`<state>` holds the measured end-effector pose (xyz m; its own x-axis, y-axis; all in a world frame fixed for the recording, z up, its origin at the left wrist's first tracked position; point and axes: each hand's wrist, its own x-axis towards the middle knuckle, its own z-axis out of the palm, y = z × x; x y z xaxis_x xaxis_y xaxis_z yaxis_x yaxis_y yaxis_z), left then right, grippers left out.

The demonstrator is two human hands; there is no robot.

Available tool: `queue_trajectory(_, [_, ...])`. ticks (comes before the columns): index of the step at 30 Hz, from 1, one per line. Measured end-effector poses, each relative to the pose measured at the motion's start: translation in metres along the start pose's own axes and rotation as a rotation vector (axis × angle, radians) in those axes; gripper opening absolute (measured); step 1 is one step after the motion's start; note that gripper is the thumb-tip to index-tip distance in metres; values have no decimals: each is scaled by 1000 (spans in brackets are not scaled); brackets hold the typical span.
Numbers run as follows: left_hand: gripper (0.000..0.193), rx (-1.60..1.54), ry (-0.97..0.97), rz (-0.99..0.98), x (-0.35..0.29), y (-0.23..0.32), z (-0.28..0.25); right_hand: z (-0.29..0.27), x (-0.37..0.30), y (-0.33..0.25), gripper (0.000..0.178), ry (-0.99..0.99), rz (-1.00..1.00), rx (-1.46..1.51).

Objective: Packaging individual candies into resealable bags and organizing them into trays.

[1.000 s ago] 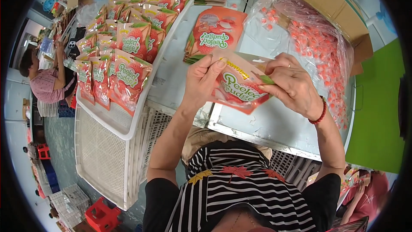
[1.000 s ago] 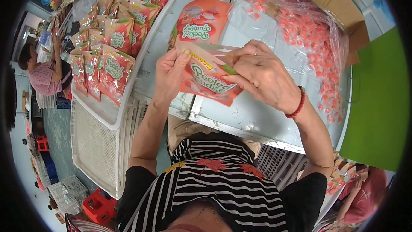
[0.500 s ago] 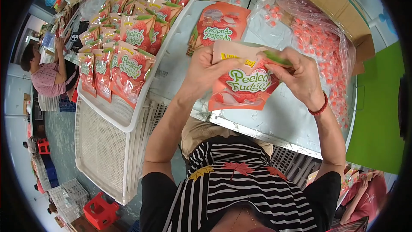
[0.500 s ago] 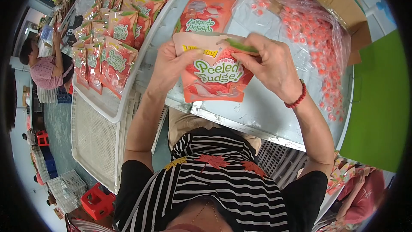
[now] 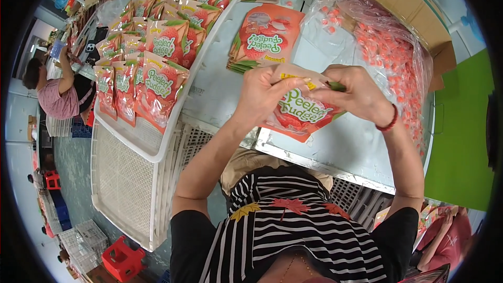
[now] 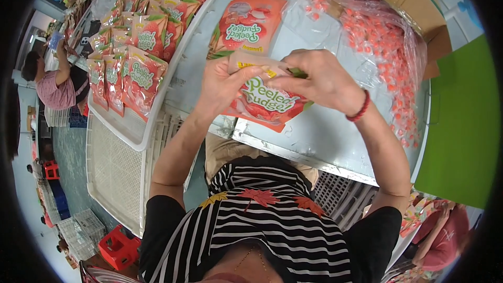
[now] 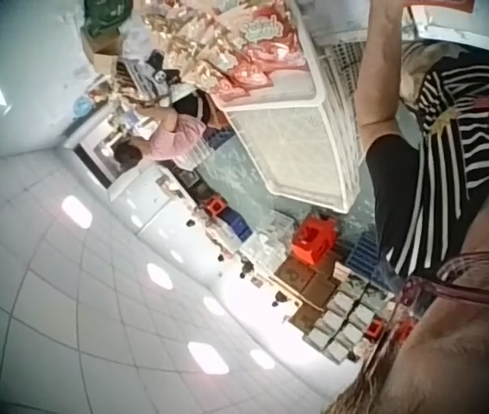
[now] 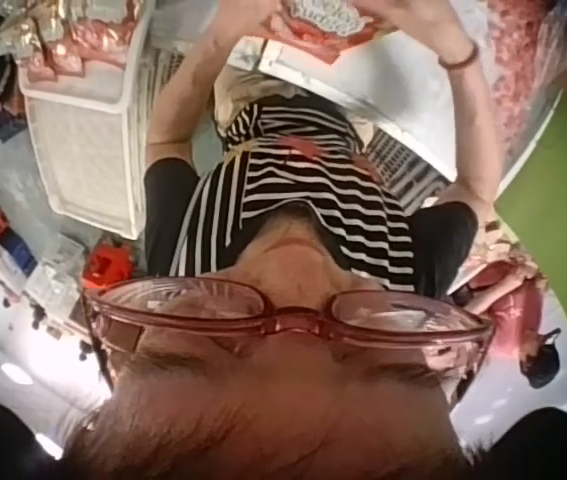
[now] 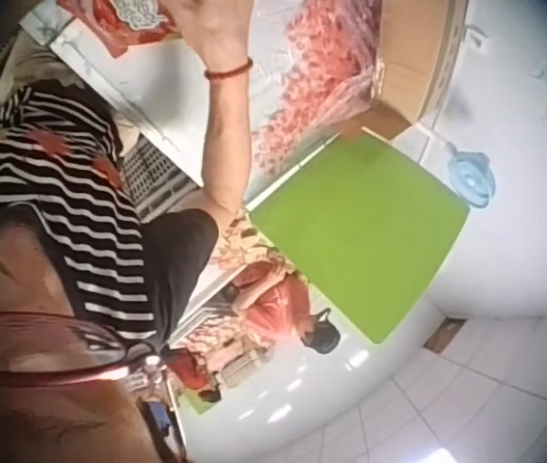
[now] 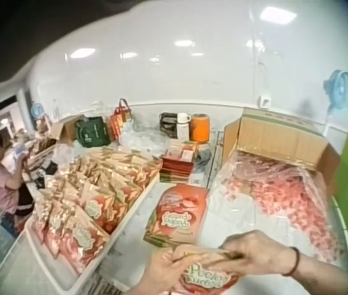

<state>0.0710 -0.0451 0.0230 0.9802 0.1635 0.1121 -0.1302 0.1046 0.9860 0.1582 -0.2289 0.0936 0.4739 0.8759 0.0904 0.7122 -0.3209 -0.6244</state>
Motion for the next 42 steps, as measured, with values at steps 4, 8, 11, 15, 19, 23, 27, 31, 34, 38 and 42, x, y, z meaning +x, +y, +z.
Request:
queue_trajectory(4, [15,54,-31,79,-1,4,-1,7,2,-2,26,91,-66,-92])
queue_trajectory(8, [15,-41,-16,19,-7,2,-9,6,9,-13,24,51,-7,-35])
queue_trajectory(11, [15,7,93,222,-11,-1,-15,13,15,-16,25,48,-68,-31])
queue_trajectory(15, [16,243,74,258,-10,-3,-20,14,7,-24,26,32,-42,-162])
queue_trajectory(19, [18,425,68,185,-23,18,-43,32,17,-29,24,32,13,-22])
queue_trajectory(23, [21,350,102,118,-32,30,-68,33,17,-29,21,-26,25,-39])
queue_trajectory(27, [19,361,122,118,-40,24,-89,41,31,-45,21,-76,10,-5])
queue_trajectory(31, [16,238,200,286,-51,24,-116,60,54,-53,16,-135,96,302])
queue_trajectory(34, [23,214,517,462,-69,27,-151,67,92,-84,17,-151,-81,187])
queue_trajectory(38, [51,115,970,459,-104,43,-191,120,155,-116,24,-63,-179,521])
queue_trajectory(42, [81,862,1159,506,-135,-2,-250,195,232,-127,22,-76,-139,512])
